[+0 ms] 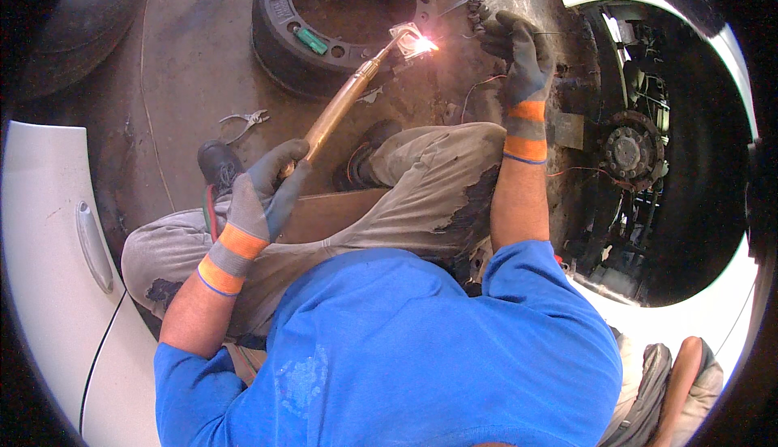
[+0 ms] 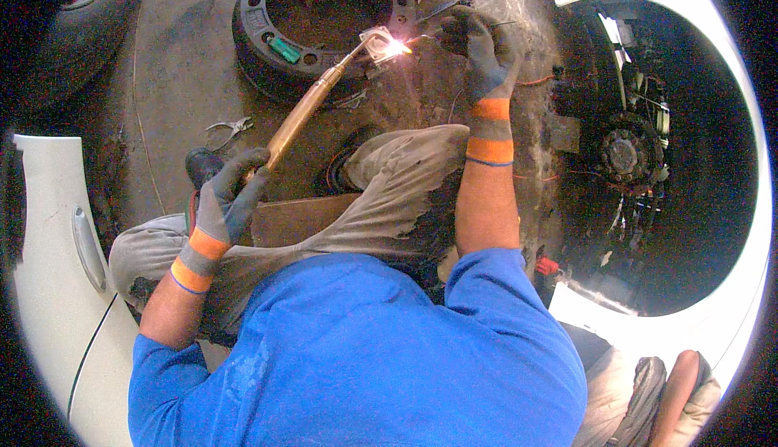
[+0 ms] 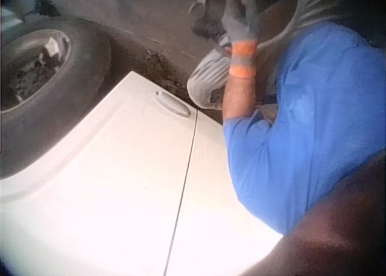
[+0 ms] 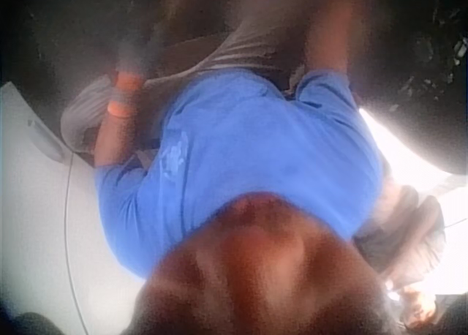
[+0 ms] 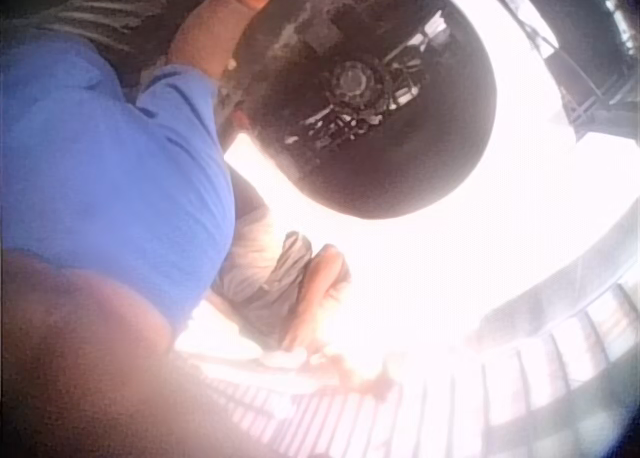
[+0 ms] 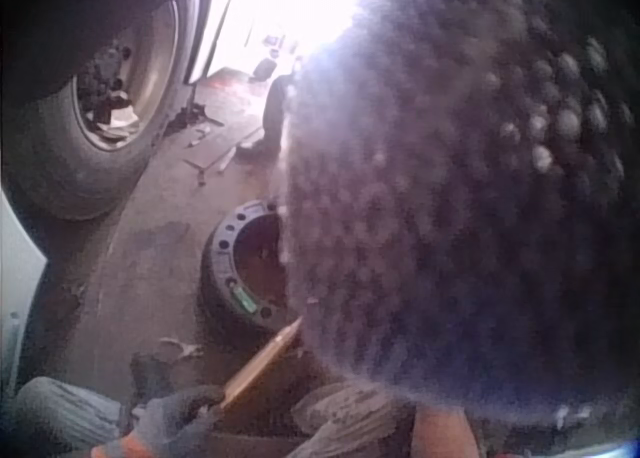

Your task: The person welds a metal part using a welding torch, then uses pliers to adjust the part. The person also picks up a plastic bottle and places it on the floor.

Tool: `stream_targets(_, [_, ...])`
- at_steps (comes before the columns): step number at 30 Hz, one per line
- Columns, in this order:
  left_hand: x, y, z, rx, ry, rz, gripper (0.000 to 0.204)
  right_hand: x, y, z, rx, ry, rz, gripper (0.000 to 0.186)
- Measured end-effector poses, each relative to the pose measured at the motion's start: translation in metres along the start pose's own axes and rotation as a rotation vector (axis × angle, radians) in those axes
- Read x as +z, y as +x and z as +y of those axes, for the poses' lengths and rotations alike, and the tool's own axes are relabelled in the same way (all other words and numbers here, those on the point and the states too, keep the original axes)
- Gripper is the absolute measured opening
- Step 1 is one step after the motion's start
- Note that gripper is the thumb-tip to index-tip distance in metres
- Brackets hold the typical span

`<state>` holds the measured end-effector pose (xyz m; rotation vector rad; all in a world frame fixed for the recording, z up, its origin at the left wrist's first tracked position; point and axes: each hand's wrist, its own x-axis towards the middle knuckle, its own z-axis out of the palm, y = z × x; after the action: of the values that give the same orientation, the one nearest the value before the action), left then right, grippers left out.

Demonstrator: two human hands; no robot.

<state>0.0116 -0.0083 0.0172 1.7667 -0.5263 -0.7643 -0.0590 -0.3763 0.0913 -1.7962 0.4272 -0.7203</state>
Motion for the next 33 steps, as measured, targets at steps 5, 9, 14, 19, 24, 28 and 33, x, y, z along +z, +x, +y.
stream_targets(5, [0.0018, 0.0001, -0.0013, 0.026, -0.012, 0.009, 0.026, 0.0021, 0.0001, 0.0011, -0.006, -0.030, 0.031, 0.038])
stream_targets(9, [0.0021, 0.0005, -0.0019, 0.075, 0.032, 0.024, 0.027, 0.0023, 0.0006, -0.0009, 0.014, -0.018, 0.019, 0.037])
stream_targets(14, [0.0018, 0.0010, -0.0031, 0.119, 0.056, 0.029, 0.027, 0.0031, -0.0004, 0.0008, 0.010, -0.019, 0.027, 0.036])
stream_targets(19, [0.0013, 0.0009, -0.0034, 0.103, 0.065, 0.016, 0.027, 0.0024, -0.0010, 0.0013, 0.021, 0.008, 0.025, 0.036])
stream_targets(24, [0.0011, 0.0015, -0.0071, 0.194, 0.094, 0.036, 0.027, 0.0030, -0.0009, 0.0004, 0.008, -0.025, 0.027, 0.036])
stream_targets(28, [-0.0001, 0.0002, -0.0040, 0.141, 0.077, 0.017, 0.027, 0.0050, -0.0012, 0.0004, 0.025, -0.027, 0.038, 0.036])
stream_targets(33, [0.0010, 0.0007, -0.0040, 0.107, 0.050, 0.010, 0.027, -0.0004, -0.0002, 0.0027, 0.007, -0.050, 0.008, 0.037])
